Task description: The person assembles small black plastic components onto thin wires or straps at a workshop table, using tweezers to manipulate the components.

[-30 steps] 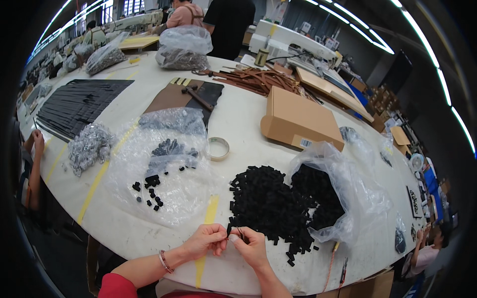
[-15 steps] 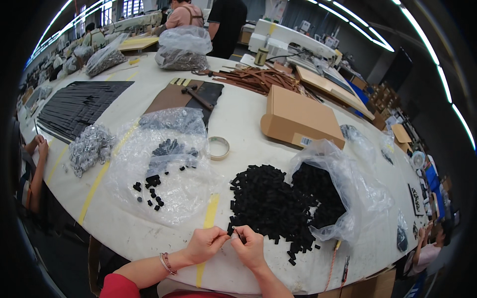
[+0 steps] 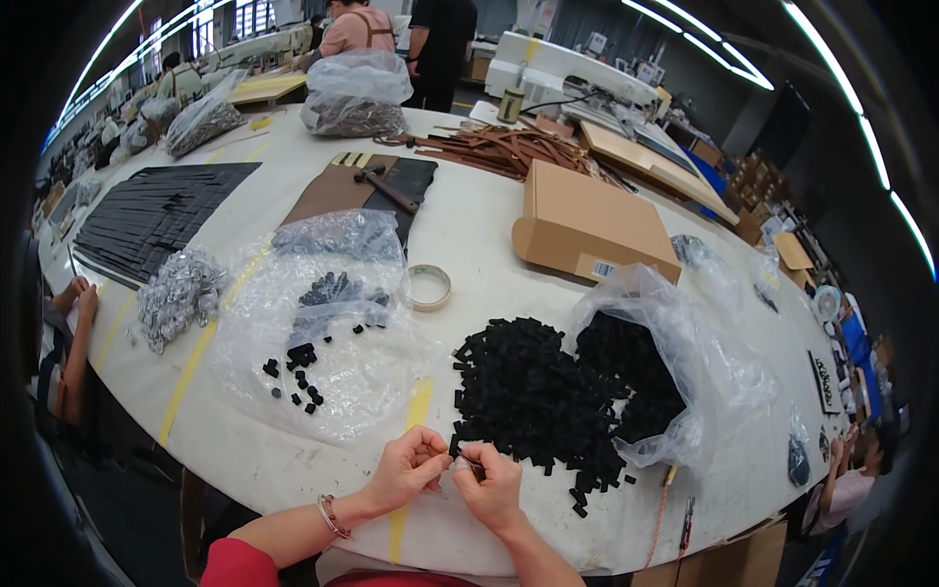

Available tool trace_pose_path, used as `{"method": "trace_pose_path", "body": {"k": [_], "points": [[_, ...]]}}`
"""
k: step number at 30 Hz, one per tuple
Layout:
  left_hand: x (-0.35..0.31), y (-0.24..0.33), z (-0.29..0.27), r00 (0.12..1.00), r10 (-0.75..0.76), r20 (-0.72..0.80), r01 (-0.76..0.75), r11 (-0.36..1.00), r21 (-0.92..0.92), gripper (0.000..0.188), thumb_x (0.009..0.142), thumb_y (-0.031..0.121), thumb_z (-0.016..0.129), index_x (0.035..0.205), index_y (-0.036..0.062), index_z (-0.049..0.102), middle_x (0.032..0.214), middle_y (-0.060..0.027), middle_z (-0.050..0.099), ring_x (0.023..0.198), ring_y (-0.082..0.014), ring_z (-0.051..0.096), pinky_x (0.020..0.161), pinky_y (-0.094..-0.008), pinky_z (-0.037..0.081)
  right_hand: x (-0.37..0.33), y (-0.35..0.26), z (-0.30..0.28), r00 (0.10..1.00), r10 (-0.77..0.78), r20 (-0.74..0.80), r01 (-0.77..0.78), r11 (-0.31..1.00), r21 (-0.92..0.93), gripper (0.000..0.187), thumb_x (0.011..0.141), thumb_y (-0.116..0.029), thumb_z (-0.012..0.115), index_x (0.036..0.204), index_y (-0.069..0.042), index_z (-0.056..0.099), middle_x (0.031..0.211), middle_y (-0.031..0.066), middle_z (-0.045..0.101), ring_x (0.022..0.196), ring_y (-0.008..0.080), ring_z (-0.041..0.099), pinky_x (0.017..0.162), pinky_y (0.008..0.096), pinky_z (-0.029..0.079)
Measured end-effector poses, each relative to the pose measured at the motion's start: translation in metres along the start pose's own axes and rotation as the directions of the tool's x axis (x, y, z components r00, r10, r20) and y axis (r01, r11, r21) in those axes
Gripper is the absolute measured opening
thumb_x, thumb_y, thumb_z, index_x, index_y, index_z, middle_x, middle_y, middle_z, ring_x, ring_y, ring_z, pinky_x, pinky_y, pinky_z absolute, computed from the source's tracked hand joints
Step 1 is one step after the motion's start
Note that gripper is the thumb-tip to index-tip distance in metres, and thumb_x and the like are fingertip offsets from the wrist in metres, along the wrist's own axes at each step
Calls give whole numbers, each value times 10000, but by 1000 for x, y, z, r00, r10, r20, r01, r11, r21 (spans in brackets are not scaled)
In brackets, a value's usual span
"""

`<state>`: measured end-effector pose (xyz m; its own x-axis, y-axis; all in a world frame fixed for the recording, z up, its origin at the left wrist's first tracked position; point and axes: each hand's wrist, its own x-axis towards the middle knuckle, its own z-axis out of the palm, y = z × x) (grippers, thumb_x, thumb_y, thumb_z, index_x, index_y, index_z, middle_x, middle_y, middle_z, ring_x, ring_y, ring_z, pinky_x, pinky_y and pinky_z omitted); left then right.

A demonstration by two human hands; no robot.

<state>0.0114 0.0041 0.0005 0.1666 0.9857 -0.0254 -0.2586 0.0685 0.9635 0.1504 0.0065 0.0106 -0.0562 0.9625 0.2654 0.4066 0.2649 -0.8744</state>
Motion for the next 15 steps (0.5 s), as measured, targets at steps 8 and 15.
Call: {"method": "trace_pose_path", "body": {"k": [8,15], "points": [[-2,-7,-5,967,240,88,-255,929,268,69,801,49,536,820,2,490,642,-20,536,502,-41,491,434,-187,404,1,1,-1,999,8,32,-7,999,-37,67,685,-17,583,733,-2,540,559,69,545,466,104,519,439,231,399],[9,4,-12,938,-264,224,318,913,-254,127,826,147,527,790,27,507,601,-35,526,476,-97,514,418,-188,381,1,5,0,965,-263,20,262,945,-194,118,620,-13,600,723,-24,546,548,59,538,449,155,536,411,253,408]]}}
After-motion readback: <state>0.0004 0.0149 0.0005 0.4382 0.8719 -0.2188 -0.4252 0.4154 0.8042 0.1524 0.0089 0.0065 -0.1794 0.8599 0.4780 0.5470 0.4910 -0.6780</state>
